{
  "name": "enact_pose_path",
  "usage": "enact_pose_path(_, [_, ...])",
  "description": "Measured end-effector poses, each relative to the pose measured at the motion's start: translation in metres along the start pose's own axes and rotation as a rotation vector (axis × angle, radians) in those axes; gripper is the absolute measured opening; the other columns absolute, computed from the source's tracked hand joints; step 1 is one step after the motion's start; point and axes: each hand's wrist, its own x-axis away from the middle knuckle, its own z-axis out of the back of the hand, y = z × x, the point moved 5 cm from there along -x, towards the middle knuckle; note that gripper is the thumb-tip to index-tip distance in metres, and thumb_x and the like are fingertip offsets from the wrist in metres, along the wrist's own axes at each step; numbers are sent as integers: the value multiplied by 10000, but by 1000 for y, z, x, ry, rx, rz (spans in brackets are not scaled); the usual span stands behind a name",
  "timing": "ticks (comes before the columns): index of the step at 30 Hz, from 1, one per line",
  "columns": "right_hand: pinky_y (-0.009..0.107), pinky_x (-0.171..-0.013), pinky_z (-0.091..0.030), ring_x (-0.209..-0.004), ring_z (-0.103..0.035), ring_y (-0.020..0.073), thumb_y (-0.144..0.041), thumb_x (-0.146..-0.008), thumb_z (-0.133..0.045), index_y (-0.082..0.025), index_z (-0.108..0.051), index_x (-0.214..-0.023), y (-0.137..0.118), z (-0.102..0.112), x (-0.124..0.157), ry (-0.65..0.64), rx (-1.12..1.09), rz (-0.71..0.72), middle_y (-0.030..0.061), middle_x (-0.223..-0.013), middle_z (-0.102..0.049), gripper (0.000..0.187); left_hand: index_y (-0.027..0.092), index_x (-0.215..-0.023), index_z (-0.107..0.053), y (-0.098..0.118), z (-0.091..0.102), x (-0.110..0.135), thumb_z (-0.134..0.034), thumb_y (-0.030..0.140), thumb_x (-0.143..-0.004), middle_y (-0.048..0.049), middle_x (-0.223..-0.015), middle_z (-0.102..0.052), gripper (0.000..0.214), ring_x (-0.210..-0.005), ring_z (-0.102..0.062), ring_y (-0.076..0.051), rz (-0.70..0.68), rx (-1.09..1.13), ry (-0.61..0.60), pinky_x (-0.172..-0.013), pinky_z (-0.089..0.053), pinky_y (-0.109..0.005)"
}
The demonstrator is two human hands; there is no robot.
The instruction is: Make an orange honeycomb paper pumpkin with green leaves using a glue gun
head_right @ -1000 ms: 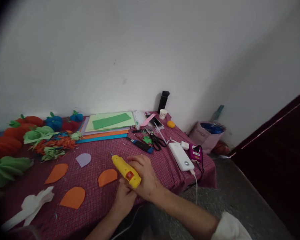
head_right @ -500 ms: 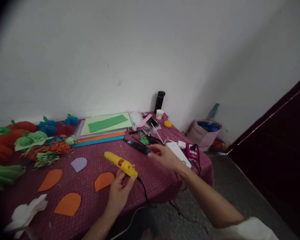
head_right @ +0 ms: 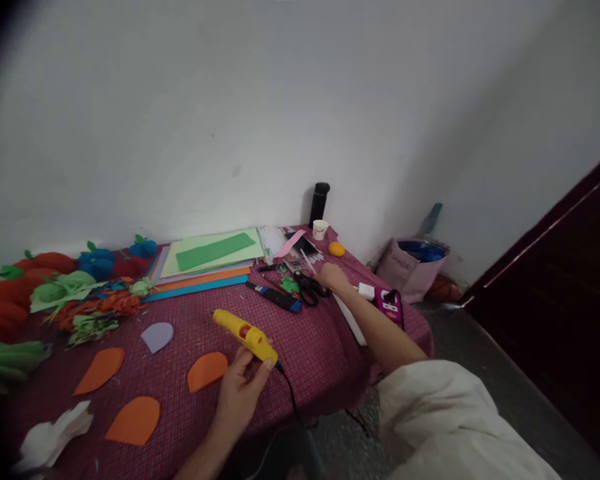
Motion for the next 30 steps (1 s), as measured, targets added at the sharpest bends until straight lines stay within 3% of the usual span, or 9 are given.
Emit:
enact_pose_path(4, [242, -580, -459, -660, -595, 155, -381, -856, -489, -113, -627, -774, 1, 16, 27, 63, -242, 3, 43, -702, -632, 313, 169, -1011, -634, -11, -2, 1, -560, 329, -792, -83, -1043, -615, 281, -977, -562, -196, 56, 109, -1, -892, -431, -351])
enact_pose_path(7, [207, -459, -406, -528, -543, 109, -461, -896, -331, -149, -575, -858, -11, 27, 77, 140, -437, 49, 14, -667, -619, 399, 163, -999, -642, -14, -2, 2, -569, 353, -783, -90, -1059, -617, 297, -981, -563, -199, 101, 173, 15, -894, -429, -341])
enact_pose_path(8, [201, -453, -409, -513, -536, 98, -477, -888, -346, -166, -553, -881, -17, 29, 98, 164, -535, 82, 6, -682, -623, 374, 161, -1002, -642, -14, -2, 2, -569, 360, -782, -91, -1059, -619, 305, -980, -564, -199, 118, 197, 16, -892, -430, -337])
enact_pose_path(10, [207, -463, -429, -518, -550, 104, -446, -823, -517, -180, -552, -830, -33, 34, 138, 205, -997, 186, 10, -667, -636, 268, 156, -1008, -640, -12, -1, 1, -572, 369, -779, -91, -1046, -625, 320, -968, -569, -199, 152, 240, 24, -879, -435, -329])
enact_pose_path(14, [212, -449, -463, -496, -581, 123, -353, -751, -646, -185, -622, -809, -62, 29, 190, 133, -1251, 237, 12, -583, -658, 179, 146, -965, -650, -7, 0, 1, -587, 359, -772, -80, -963, -640, 294, -910, -577, -195, 178, 261, 29, -837, -447, -315])
enact_pose_path(18, [218, -476, -488, -532, -611, 133, -311, -782, -622, -201, -646, -858, -76, 22, 201, 89, -1242, 277, 17, -630, -681, 136, 155, -960, -651, -6, 0, 1, -593, 343, -767, -64, -936, -643, 276, -877, -577, -191, 173, 265, 42, -826, -447, -315])
enact_pose_path(30, [220, -601, -505, -642, -649, 141, -256, -825, -564, -211, -658, -893, -86, 17, 198, 155, -986, 406, 12, -710, -698, 124, 176, -968, -646, -9, 0, 1, -593, 310, -772, -56, -958, -617, 243, -921, -550, -197, 68, 158, 48, -862, -429, -337])
